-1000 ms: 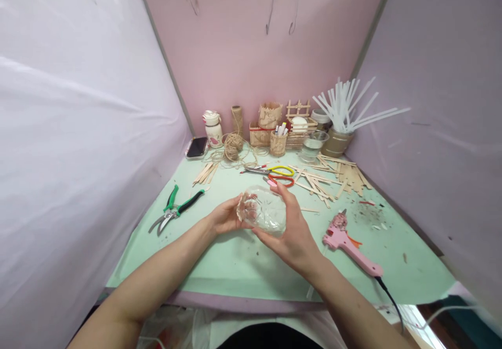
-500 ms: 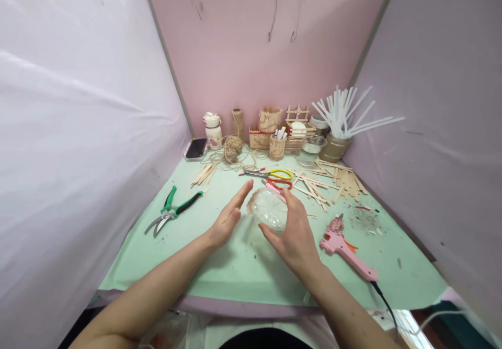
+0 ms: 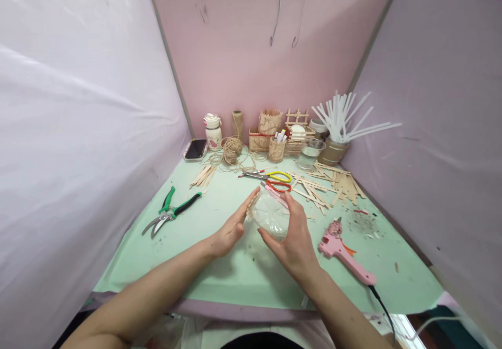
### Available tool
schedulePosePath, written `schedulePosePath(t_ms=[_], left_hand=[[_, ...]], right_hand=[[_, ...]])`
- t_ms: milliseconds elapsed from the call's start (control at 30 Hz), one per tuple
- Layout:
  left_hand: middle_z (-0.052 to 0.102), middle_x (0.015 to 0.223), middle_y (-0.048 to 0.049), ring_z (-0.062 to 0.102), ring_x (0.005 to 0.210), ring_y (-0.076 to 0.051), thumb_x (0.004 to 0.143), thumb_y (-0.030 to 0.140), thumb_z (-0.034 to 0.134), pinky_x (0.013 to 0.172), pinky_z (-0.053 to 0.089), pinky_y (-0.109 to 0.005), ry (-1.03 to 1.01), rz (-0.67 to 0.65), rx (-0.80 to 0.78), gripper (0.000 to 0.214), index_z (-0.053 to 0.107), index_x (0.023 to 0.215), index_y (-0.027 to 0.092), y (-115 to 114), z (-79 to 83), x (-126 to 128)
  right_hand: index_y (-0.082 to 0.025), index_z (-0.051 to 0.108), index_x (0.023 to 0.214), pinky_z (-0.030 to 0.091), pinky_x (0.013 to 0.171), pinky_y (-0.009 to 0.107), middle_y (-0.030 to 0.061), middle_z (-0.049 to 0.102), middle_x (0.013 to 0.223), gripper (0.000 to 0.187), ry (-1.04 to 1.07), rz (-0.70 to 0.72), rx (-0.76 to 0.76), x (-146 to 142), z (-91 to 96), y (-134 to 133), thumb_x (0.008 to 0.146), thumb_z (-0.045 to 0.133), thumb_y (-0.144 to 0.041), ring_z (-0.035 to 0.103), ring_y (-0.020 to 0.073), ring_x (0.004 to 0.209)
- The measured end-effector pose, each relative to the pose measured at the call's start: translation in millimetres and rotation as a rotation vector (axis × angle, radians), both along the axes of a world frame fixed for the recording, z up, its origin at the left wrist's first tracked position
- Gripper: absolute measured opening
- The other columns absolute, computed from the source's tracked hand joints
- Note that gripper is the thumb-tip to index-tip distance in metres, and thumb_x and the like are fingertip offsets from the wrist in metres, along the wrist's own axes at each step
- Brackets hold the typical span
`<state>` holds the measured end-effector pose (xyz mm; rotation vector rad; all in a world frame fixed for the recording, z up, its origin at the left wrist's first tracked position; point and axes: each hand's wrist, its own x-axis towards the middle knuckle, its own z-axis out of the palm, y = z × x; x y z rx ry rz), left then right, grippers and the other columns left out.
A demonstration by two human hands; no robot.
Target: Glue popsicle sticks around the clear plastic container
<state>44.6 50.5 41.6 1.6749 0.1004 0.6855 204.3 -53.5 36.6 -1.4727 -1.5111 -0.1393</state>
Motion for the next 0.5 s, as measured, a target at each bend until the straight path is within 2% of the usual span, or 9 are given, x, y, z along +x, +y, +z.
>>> schedulePosePath(t_ms=[233, 500], left_hand=[[0.003, 0.165, -0.0041, 0.001, 0.152, -0.029, 0.089, 0.068, 0.039, 0.123, 0.002, -0.046, 0.044, -0.048, 0.072, 0.082, 0.015, 0.155, 0.027, -0.7, 6.1, -3.4], [0.001, 0.165, -0.0057, -0.004, 0.151, -0.032, 0.083, 0.072, 0.046, 0.123, -0.001, -0.047, 0.050, -0.016, 0.146, 0.092, 0.013, 0.156, 0.025, 3.0, -2.2, -4.8]], right_hand=[[-0.026, 0.011, 0.154, 0.044, 0.103, 0.058, 0.0165, 0.042, 0.140, 0.093, -0.007, 0.003, 0.016, 0.1, -3.2, -2.3, 0.082, 0.069, -0.027, 0.045, 0.0336, 0.130], [-0.028, 0.011, 0.154, 0.044, 0.103, 0.059, 0.0160, 0.043, 0.140, 0.093, -0.014, 0.006, 0.011, 3.3, -5.6, -3.1, 0.082, 0.070, -0.029, 0.045, 0.0341, 0.130]])
